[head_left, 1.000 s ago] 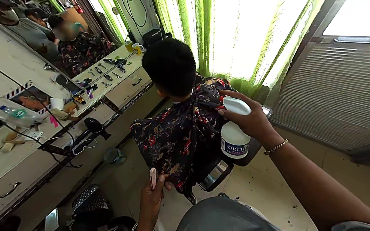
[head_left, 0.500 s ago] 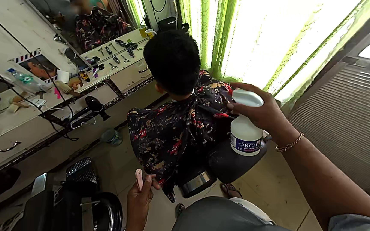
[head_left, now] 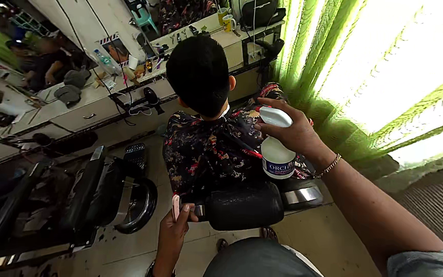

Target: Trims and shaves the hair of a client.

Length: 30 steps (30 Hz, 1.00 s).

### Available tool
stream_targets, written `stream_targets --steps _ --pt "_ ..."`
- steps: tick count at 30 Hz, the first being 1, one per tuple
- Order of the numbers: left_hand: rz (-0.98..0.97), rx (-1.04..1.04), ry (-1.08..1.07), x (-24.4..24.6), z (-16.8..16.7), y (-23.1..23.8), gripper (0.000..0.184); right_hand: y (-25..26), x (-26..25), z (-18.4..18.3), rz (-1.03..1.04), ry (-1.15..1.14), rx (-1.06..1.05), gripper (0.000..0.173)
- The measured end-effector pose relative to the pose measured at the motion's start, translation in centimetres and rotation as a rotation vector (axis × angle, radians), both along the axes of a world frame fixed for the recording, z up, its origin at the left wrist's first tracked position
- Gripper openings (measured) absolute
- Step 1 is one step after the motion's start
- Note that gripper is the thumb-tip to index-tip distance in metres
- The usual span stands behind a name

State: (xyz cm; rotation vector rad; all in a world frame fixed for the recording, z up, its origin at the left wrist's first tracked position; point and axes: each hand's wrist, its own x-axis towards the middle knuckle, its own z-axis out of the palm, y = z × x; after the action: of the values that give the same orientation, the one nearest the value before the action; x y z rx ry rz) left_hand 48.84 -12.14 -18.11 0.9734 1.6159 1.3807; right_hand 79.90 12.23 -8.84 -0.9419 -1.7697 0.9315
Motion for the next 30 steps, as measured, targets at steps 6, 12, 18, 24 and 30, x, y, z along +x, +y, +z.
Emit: stream_targets --steps 6,12,18,24,30 --pt "0.091 -0.056 0.023 2.1 -0.2 -1.5 0.024 2.7 1.6 -0.3 0.159 0.218 -0.077 0.069" --pt "0.135 -0.054 0.039 3.0 0.4 -1.5 0.024 4.3 1.7 0.4 0.180 0.309 -0.010 0.062" --pt "0.125 -0.053 -0.012 1.7 0.7 -1.2 0.025 0.7 0.4 -1.3 0.303 0.304 -0.105 0.060" --pt "0.053 -0.066 -0.066 -2.5 -0.1 -0.5 0.023 -2.6 -4.0 -1.5 0.394 0.172 -0.132 0.052" --pt "0.027 0.004 -0.192 -12.3 -1.7 -2.0 0.026 -4.1 -15.4 0.8 0.301 -0.018 0.135 0.050"
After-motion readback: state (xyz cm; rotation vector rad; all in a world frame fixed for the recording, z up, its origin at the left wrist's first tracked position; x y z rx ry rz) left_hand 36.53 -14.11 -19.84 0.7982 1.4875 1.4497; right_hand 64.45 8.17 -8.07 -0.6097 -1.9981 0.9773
